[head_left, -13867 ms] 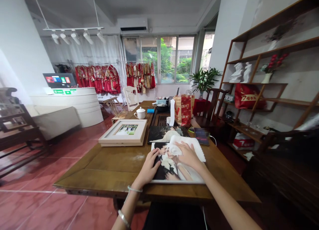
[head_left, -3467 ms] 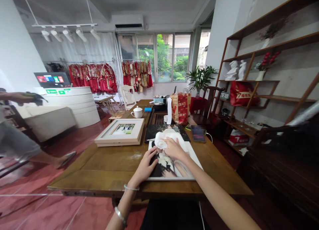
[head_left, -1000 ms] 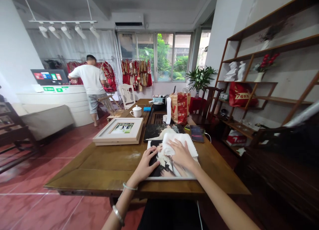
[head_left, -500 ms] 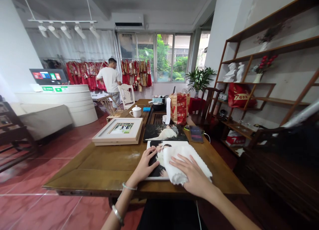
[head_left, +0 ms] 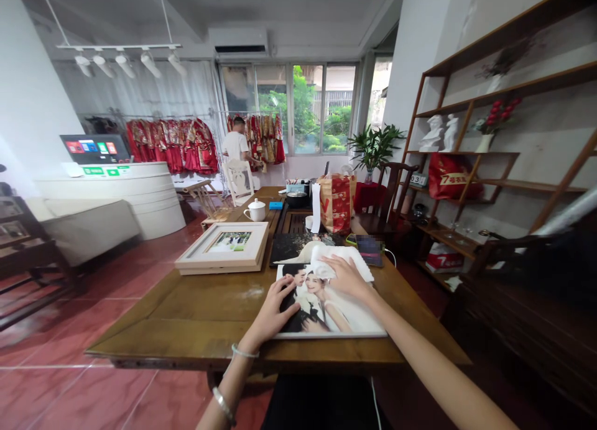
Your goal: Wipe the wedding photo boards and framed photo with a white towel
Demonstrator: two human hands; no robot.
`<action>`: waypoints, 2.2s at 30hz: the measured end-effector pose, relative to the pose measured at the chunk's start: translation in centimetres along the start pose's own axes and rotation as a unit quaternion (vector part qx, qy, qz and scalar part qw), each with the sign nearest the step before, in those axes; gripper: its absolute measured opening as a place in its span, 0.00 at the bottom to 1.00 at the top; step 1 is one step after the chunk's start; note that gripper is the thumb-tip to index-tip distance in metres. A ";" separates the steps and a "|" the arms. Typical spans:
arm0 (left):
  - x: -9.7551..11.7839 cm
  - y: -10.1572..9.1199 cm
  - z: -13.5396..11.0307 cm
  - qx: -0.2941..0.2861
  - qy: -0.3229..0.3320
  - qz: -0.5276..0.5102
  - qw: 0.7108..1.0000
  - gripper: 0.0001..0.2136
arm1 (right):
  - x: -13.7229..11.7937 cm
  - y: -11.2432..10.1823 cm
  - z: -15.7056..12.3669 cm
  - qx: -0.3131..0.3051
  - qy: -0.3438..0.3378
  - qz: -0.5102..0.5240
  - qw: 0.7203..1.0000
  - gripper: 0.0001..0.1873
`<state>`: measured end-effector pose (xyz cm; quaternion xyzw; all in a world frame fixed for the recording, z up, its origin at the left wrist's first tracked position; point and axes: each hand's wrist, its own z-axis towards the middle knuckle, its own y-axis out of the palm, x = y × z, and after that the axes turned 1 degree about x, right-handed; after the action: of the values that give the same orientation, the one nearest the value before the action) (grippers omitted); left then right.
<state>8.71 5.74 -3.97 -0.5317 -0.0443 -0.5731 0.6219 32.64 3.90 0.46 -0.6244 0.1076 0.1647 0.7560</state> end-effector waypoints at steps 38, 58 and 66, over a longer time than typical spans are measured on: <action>0.1 0.0 0.0 0.002 -0.004 0.004 1.000 0.21 | -3.6 0.9 -4.9 -0.027 -0.035 -0.043 0.998 0.37; 0.4 -0.1 0.1 -0.008 -0.001 0.016 1.000 0.22 | -3.1 0.3 -4.9 -0.025 -0.004 -0.035 0.999 0.38; -0.1 0.2 0.1 0.004 0.000 0.005 1.000 0.21 | -3.8 1.1 -3.0 -0.011 0.007 -0.056 0.998 0.35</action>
<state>8.86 5.86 -4.11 -0.5293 -0.0437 -0.5704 0.6266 28.87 0.69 0.21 -0.6388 0.0755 0.1188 0.7564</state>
